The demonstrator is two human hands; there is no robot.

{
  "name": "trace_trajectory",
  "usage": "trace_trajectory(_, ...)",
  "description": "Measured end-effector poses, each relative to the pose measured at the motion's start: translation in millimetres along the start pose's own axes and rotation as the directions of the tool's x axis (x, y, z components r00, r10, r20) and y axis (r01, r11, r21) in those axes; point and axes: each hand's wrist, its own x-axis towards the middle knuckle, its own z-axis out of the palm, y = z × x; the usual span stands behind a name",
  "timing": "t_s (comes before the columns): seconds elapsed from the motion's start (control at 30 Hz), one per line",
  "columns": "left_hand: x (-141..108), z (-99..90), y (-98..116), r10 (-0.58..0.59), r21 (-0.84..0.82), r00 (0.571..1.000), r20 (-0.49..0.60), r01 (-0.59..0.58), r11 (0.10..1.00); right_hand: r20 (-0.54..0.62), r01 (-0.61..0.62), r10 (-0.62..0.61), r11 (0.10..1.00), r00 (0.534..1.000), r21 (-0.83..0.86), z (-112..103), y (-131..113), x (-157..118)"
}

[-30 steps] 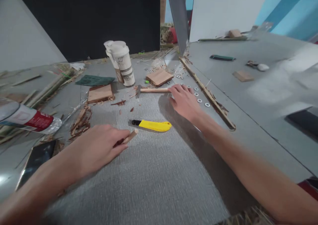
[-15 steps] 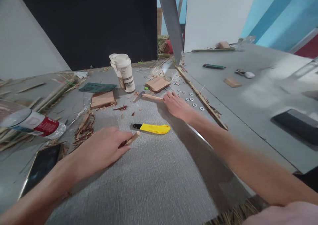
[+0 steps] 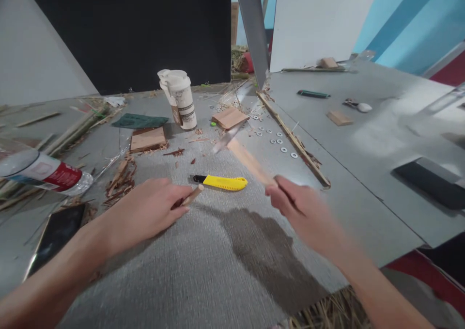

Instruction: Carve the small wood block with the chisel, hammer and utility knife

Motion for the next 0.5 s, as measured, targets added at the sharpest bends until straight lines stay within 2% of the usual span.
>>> trace_trajectory(0.07, -0.4, 0.7, -0.5, -0.001, 0.016, 1.0, 0.001, 0.001, 1.0, 0.036, -0.081, 0.076, 0.979, 0.996, 0.187, 6.8, -5.1, -18.9)
trace_trajectory(0.13, -0.5, 1.3, -0.6, -0.003, 0.022, 1.0, 0.002, 0.003, 1.0, 0.048, -0.18, 0.175, 0.901, 0.983, 0.394, 17.4, -7.1, -32.6)
trace_trajectory(0.17, -0.3, 1.4, -0.4, -0.005, 0.02, 1.0, 0.005, 0.005, 1.0, 0.067, -0.213, 0.205, 0.871, 0.976, 0.443, 22.8, -6.8, -38.1)
trace_trajectory(0.27, 0.8, 1.0, 1.0, -0.017, 0.024, 1.0, 0.014, 0.017, 1.0, 0.125, -0.254, 0.223, 0.88, 0.967, 0.4, 35.4, -3.5, -51.2)
trace_trajectory(0.4, 1.9, 0.3, 1.3, -0.016, 0.018, 1.0, 0.02, 0.016, 1.0, 0.043, -0.259, 0.271, 0.846, 0.962, 0.465, 38.6, -0.9, -62.9)
trace_trajectory(0.5, 1.2, 0.6, -0.5, -0.002, -0.008, 1.0, 0.015, 0.002, 1.0, 0.102, -0.243, 0.221, 0.912, 0.97, 0.332, 34.8, -0.8, -66.3)
